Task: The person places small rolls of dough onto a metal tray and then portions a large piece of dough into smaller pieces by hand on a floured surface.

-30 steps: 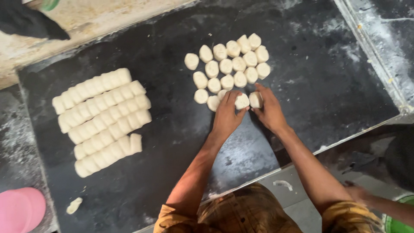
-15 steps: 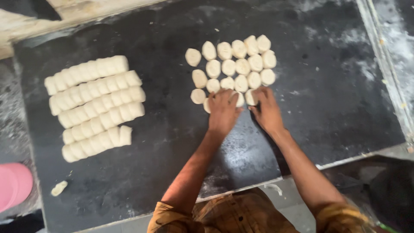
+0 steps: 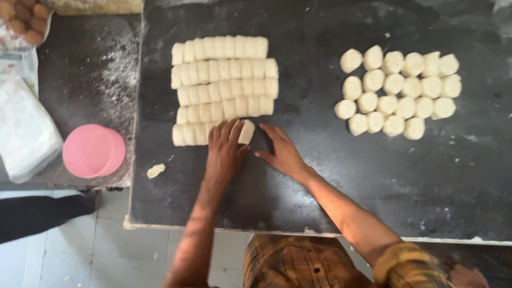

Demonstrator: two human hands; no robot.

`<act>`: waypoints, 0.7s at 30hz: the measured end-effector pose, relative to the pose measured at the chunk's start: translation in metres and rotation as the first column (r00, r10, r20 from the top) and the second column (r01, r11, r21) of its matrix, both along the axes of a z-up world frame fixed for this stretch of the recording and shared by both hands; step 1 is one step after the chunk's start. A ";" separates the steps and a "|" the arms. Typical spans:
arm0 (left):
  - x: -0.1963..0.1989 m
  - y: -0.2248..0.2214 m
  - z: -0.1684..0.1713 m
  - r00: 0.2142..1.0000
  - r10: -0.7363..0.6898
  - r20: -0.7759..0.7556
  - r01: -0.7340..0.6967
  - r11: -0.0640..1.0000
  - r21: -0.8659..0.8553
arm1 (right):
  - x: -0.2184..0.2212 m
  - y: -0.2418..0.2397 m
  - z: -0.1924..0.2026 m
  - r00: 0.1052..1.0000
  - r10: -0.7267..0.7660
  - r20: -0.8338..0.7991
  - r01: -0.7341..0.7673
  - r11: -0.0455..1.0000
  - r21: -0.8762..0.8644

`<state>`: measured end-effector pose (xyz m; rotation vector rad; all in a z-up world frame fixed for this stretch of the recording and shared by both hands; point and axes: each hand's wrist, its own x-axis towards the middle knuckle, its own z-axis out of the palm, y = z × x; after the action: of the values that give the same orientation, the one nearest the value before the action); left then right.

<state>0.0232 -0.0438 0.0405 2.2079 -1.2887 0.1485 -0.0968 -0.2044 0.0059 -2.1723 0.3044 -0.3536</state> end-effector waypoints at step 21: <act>0.056 -0.002 -0.001 0.908 -0.286 -0.305 0.332 0.937 0.107 | -0.156 -0.013 -0.008 0.881 -0.393 -0.266 0.463 0.593 0.659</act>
<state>0.0797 -0.0454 0.0398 2.0208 -1.5025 -0.3940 -0.2526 -0.2173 -0.0020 -1.3155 0.8824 -0.3272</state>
